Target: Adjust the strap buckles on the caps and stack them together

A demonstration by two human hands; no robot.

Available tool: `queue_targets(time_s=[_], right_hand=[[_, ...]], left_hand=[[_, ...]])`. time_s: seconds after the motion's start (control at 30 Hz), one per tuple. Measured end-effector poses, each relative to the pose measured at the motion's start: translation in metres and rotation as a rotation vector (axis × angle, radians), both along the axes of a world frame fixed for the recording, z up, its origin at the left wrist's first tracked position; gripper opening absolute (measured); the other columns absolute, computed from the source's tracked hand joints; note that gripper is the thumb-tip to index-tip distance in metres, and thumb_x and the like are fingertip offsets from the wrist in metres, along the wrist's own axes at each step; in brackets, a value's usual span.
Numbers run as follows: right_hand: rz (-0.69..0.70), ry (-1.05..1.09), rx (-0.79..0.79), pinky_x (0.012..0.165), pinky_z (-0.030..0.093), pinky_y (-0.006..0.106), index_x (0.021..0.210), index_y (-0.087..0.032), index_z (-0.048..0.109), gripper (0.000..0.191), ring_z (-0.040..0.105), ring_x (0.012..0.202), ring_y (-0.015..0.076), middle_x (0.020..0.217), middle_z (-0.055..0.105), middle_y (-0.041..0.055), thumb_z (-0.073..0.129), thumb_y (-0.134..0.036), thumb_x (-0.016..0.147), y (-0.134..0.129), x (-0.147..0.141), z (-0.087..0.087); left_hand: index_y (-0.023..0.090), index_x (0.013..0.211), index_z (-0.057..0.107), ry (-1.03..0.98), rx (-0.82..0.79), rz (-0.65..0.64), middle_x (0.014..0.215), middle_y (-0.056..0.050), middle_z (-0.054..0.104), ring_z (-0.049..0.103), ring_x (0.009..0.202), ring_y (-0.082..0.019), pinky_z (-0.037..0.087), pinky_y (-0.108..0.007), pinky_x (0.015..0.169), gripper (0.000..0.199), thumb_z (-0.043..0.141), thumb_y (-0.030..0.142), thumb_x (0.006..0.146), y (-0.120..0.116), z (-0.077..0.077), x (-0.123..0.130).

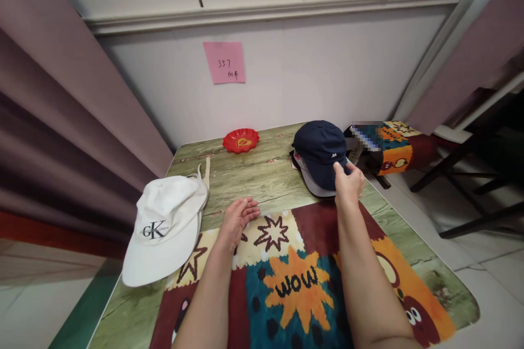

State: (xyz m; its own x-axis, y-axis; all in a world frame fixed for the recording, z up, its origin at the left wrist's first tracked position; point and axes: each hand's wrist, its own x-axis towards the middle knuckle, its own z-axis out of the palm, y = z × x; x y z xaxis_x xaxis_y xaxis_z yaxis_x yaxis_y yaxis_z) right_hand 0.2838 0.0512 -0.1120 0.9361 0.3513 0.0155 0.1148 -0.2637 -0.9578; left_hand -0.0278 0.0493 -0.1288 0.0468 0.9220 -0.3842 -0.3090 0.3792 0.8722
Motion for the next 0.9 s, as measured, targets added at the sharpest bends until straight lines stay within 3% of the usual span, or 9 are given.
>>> queue_targets(time_s=[0.17,0.3,0.4,0.53,0.73,0.9], right_hand=[[0.011,-0.301,-0.179,0.116,0.022,0.066,0.144,-0.016,0.051,0.09,0.038,0.144,0.0445,0.151,0.048,0.0255,0.074,-0.063,0.071,-0.001,-0.002,-0.001],[0.176,-0.391,-0.301,0.114,0.025,0.067,0.156,-0.016,0.034,0.113,0.04,0.142,0.046,0.153,0.045,0.0274,0.076,-0.07,0.066,-0.001,-0.004,-0.007],[0.231,-0.427,-0.4,0.109,0.033,0.065,0.157,-0.02,0.032,0.114,0.043,0.139,0.0473,0.153,0.044,0.0265,0.078,-0.068,0.066,-0.001,-0.011,-0.012],[0.17,-0.509,-0.458,0.104,0.036,0.063,0.156,-0.02,0.031,0.11,0.045,0.135,0.0474,0.151,0.046,0.0255,0.078,-0.066,0.068,0.0,-0.021,-0.016],[0.172,-0.521,-0.476,0.106,0.031,0.073,0.156,-0.017,0.031,0.112,0.044,0.136,0.05,0.152,0.044,0.0286,0.079,-0.067,0.067,-0.005,-0.023,-0.02],[0.197,-0.494,-0.433,0.11,0.019,0.081,0.159,-0.013,0.027,0.127,0.036,0.142,0.0552,0.154,0.04,0.0341,0.084,-0.069,0.061,-0.009,-0.018,-0.02]], left_hand=[[0.007,0.102,0.066,-0.001,-0.001,-0.009,0.091,-0.015,0.077,0.075,0.074,-0.018,0.064,-0.03,0.074,0.012,0.06,0.015,0.096,-0.001,0.001,0.0],[0.007,0.101,0.066,-0.002,0.003,-0.004,0.089,-0.015,0.076,0.075,0.073,-0.017,0.063,-0.029,0.072,0.011,0.06,0.015,0.096,-0.002,0.0,0.0],[0.007,0.1,0.066,-0.008,0.007,-0.008,0.088,-0.015,0.076,0.075,0.073,-0.018,0.063,-0.03,0.073,0.011,0.061,0.016,0.095,-0.001,-0.002,0.0],[0.009,0.1,0.066,-0.014,0.009,-0.016,0.091,-0.015,0.076,0.075,0.075,-0.018,0.063,-0.032,0.076,0.013,0.064,0.019,0.094,-0.001,-0.005,-0.002],[0.012,0.1,0.067,0.076,0.076,-0.01,0.095,-0.013,0.076,0.071,0.069,-0.015,0.058,-0.026,0.065,0.022,0.069,0.031,0.09,-0.008,0.0,0.001],[0.015,0.101,0.065,0.191,0.291,0.108,0.096,-0.01,0.074,0.069,0.069,-0.015,0.055,-0.027,0.062,0.029,0.073,0.038,0.084,-0.007,0.018,-0.006]])
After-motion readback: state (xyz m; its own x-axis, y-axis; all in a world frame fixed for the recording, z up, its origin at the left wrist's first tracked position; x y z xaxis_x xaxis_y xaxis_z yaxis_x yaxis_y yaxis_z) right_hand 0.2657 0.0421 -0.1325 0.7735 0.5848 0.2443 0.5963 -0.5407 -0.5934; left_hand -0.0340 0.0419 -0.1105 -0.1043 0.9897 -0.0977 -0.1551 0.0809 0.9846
